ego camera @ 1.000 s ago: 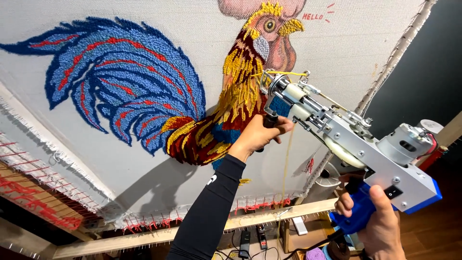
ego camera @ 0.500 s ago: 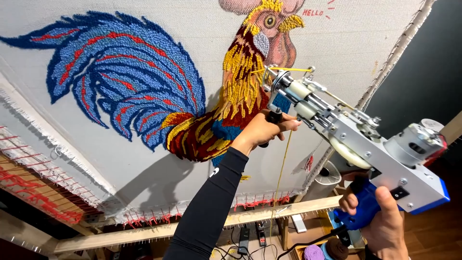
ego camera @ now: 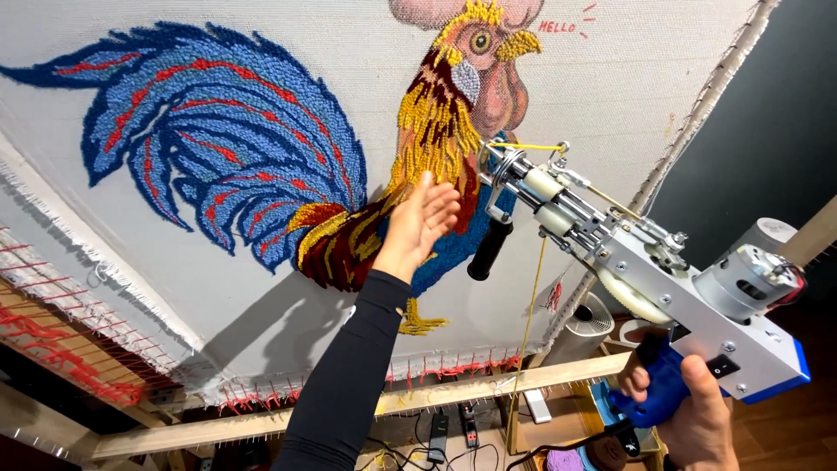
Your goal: The person creates a colorful rooster design on a rug canvas by using a tufting gun and scissors.
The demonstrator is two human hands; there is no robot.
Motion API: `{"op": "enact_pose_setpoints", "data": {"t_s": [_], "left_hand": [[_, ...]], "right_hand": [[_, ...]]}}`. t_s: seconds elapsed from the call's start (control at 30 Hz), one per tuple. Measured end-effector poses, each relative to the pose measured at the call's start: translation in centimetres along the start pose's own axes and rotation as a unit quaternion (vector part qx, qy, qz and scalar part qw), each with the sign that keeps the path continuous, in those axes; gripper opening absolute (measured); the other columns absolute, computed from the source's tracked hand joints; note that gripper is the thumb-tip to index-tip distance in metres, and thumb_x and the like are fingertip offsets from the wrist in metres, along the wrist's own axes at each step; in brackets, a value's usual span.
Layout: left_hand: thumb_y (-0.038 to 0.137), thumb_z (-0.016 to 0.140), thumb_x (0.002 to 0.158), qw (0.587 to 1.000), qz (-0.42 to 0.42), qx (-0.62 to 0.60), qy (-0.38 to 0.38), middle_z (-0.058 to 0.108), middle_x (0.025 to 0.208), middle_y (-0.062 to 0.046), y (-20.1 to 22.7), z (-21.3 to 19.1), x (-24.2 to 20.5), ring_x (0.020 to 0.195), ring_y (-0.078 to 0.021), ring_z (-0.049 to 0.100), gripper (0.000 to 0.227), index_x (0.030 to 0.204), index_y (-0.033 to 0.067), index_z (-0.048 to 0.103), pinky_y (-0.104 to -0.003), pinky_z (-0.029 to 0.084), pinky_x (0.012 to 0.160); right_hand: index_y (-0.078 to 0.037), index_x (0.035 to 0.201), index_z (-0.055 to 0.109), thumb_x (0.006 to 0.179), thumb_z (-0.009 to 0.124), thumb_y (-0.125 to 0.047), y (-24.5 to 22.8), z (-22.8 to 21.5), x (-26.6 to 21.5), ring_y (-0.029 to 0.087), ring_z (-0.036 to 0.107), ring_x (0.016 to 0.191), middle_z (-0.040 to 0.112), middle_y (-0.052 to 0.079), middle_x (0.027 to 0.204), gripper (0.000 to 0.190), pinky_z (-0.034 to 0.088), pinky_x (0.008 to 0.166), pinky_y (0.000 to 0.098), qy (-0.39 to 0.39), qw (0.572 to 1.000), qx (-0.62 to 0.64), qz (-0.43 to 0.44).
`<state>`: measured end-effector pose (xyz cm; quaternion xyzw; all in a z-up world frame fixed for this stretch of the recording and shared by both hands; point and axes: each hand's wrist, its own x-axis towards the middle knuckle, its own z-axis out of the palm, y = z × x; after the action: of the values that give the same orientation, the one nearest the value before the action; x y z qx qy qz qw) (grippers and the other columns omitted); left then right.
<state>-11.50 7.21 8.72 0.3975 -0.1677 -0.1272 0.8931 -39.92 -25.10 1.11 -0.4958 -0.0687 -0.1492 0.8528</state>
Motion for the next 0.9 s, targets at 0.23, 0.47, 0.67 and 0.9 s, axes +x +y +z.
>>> {"op": "enact_pose_setpoints", "data": {"t_s": [0.23,0.47,0.67,0.9], "left_hand": [[0.031,0.067,0.097,0.998,0.009,-0.03,0.058,0.073,0.104,-0.008,-0.6,-0.3,1.6,0.091,-0.0161,0.072,0.04,0.119,-0.0025,0.068,-0.03,0.061,0.082],[0.018,0.073,0.096,0.971,0.059,0.23,-0.036,0.073,0.095,-0.012,-4.1,-3.7,0.5,0.084,-0.0181,0.069,0.032,0.113,-0.0103,0.071,-0.03,0.056,0.075],[0.013,0.078,0.088,0.923,0.069,0.338,-0.172,0.07,0.116,-0.007,-5.4,-3.2,-1.5,0.103,-0.0118,0.067,0.047,0.13,0.0011,0.062,-0.028,0.056,0.088],[0.027,0.081,0.085,0.949,0.007,0.286,-0.134,0.076,0.111,0.0,-6.3,3.2,-4.3,0.073,-0.0062,0.062,0.038,0.116,0.0061,0.073,-0.025,0.053,0.06]], "right_hand": [[0.01,0.132,0.054,0.091,0.073,-0.049,-0.3,2.1,-0.2,0.021,0.05,0.068,0.055,0.015,0.082,0.074,0.044,0.068,0.0379,0.017,1.0,-0.012,-0.021],[0.01,0.129,0.055,0.089,0.074,-0.047,-0.7,3.4,-0.3,0.021,0.051,0.066,0.055,0.015,0.08,0.073,0.045,0.063,0.0371,0.053,0.998,-0.038,-0.013],[0.011,0.127,0.056,0.089,0.074,-0.047,0.0,2.6,0.4,0.022,0.051,0.064,0.054,0.014,0.075,0.071,0.045,0.061,0.0361,0.054,0.997,-0.048,-0.001],[0.007,0.127,0.054,0.09,0.071,-0.044,0.6,3.0,0.8,0.023,0.053,0.064,0.055,0.015,0.074,0.065,0.045,0.06,0.0358,0.047,0.998,-0.048,0.012]]}}
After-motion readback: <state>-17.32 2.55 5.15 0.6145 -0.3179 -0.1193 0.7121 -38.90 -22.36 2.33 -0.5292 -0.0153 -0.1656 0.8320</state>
